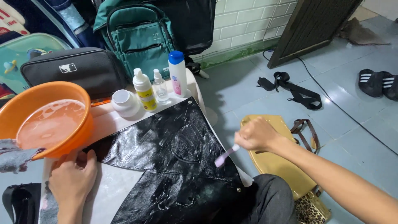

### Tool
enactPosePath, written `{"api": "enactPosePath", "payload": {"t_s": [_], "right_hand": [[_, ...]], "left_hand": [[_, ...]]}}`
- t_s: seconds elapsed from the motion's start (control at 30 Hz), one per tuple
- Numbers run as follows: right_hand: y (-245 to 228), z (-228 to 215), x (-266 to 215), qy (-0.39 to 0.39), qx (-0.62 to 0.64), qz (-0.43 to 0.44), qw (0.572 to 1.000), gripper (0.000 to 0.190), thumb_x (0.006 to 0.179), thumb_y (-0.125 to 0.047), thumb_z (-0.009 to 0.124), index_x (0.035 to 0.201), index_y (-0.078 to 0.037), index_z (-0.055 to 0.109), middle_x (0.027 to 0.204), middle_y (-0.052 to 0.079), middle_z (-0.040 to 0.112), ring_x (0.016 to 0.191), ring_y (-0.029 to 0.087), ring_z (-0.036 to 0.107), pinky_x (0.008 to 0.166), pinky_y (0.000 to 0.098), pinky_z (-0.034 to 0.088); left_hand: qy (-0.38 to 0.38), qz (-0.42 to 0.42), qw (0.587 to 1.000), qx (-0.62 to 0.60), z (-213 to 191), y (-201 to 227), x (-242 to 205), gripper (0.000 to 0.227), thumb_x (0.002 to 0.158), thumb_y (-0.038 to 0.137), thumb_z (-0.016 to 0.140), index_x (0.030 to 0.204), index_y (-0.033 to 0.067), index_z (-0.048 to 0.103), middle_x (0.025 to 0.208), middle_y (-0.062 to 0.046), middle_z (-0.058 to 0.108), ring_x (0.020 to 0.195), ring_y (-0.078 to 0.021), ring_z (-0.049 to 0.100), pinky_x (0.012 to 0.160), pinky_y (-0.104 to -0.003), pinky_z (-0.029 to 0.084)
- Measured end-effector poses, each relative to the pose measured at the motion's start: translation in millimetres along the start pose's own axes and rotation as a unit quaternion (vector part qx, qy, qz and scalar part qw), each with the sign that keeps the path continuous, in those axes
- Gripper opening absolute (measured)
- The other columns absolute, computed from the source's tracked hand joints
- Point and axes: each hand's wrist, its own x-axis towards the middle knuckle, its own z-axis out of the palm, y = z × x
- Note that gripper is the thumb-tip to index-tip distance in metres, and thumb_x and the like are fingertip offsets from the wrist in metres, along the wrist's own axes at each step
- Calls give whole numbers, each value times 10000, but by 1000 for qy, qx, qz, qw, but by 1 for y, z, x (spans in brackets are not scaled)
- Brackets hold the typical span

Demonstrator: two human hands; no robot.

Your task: Cleaning a black leather bag by applying cleaning solution and scrubbing it with a toothbrush.

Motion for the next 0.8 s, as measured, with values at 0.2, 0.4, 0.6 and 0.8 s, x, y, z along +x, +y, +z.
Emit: {"api": "enactPosePath", "payload": {"t_s": [0.2, 0.4, 0.6, 0.8], "right_hand": [[7, 14, -30, 1, -43, -26, 999, 424, 809, -179, 562, 418, -182, 398, 368, -59, 341, 319, 147, 253, 340, 342, 225], [2, 10, -31, 3, -12, -76, 997, 358, 720, -216, 602, 411, -176, 427, 383, -43, 425, 362, 155, 362, 421, 309, 349], [9, 5, -13, 86, 17, -97, 991, 336, 720, -141, 569, 448, -185, 376, 412, -59, 377, 384, 132, 297, 425, 296, 285], [3, 10, -5, 134, -81, 4, 988, 371, 791, -102, 610, 457, -166, 461, 398, -60, 381, 360, 133, 312, 402, 310, 277]], "left_hand": [[0, 2, 1000, 23, 8, -7, 1, 352, 1037, 428, 648, 922, 112, 754, 830, -39, 740, 726, -285, 678, 670, -381, 537], [-7, -2, 1000, 17, 12, -5, 6, 348, 1056, 415, 655, 937, 105, 759, 791, -20, 730, 677, -246, 675, 649, -347, 525], [4, 2, 1000, 29, 16, -7, 5, 327, 1060, 408, 668, 971, 107, 762, 814, -18, 732, 733, -255, 682, 672, -361, 532], [12, 9, 999, 52, 32, -23, 2, 321, 1082, 441, 668, 1003, 149, 777, 813, 7, 733, 807, -261, 699, 728, -370, 550]]}}
